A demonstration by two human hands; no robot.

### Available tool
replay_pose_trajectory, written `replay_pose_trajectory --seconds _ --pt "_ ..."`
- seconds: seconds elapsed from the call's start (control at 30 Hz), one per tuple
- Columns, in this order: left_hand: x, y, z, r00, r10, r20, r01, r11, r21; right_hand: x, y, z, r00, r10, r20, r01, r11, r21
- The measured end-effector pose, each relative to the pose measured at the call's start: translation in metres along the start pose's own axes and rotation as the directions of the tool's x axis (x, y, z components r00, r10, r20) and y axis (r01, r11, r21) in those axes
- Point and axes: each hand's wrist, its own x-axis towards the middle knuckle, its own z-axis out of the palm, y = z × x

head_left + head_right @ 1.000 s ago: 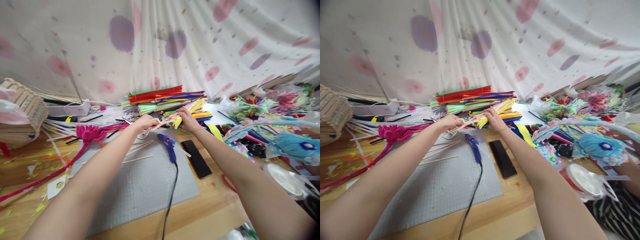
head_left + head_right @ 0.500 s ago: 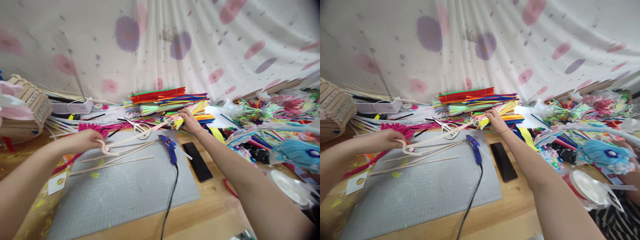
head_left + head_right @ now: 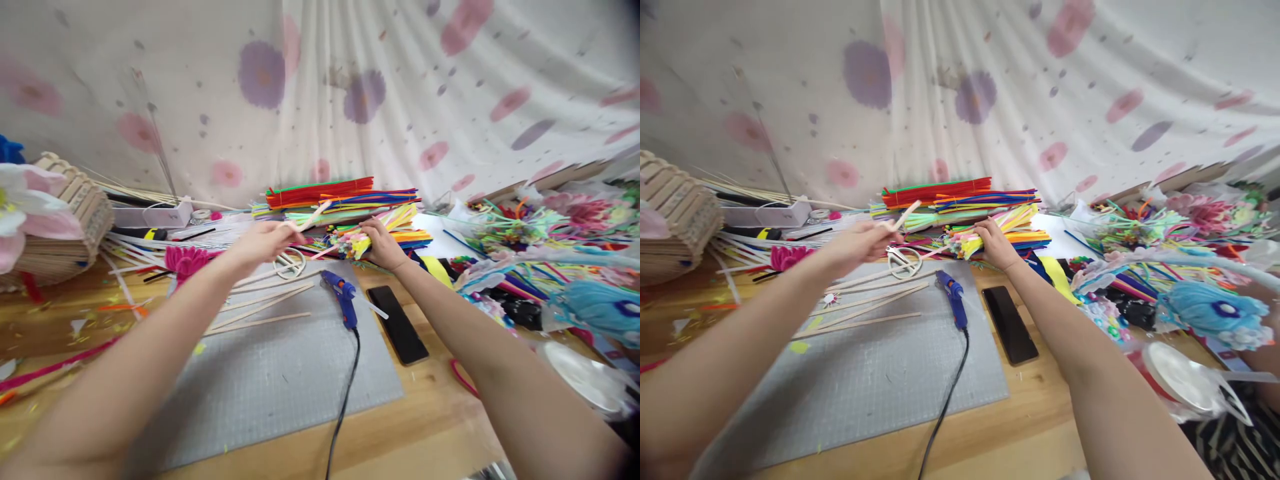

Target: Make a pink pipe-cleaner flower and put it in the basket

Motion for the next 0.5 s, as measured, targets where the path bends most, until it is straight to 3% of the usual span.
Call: replay_pose_trajectory --seconds 0.07,0.13,0.23,0.33,0.5 --pt "0.012 0.005 0.025 0.986 0.099 0.134 -0.083 0.989 -0.124 0.000 0.001 -0.001 1.000 0.014 0.010 -0.014 1.000 -0.002" --pt "0.027 0.007 0.049 0.967 0.103 0.235 -0.070 0.987 -0.144 -0.001 0.002 -0.001 1.000 0.016 0.017 -0.016 1.000 0.000" --pt "0.047 0.004 0.070 0.980 0.111 0.165 -0.118 0.992 0.033 -0.001 0.004 -0.002 1.000 0.002 0.018 -0.002 1.000 0.005" --pt "0.059 -0.005 0.072 0.990 0.135 0.045 -0.140 0.975 0.174 -0.001 0.004 -0.002 1.000 0.017 0.024 -0.018 1.000 0.016" --pt "0.070 -0.013 0.069 0.999 -0.001 0.036 -0.004 0.991 0.137 0.000 0.003 -0.001 0.999 0.043 0.023 -0.044 0.998 0.041"
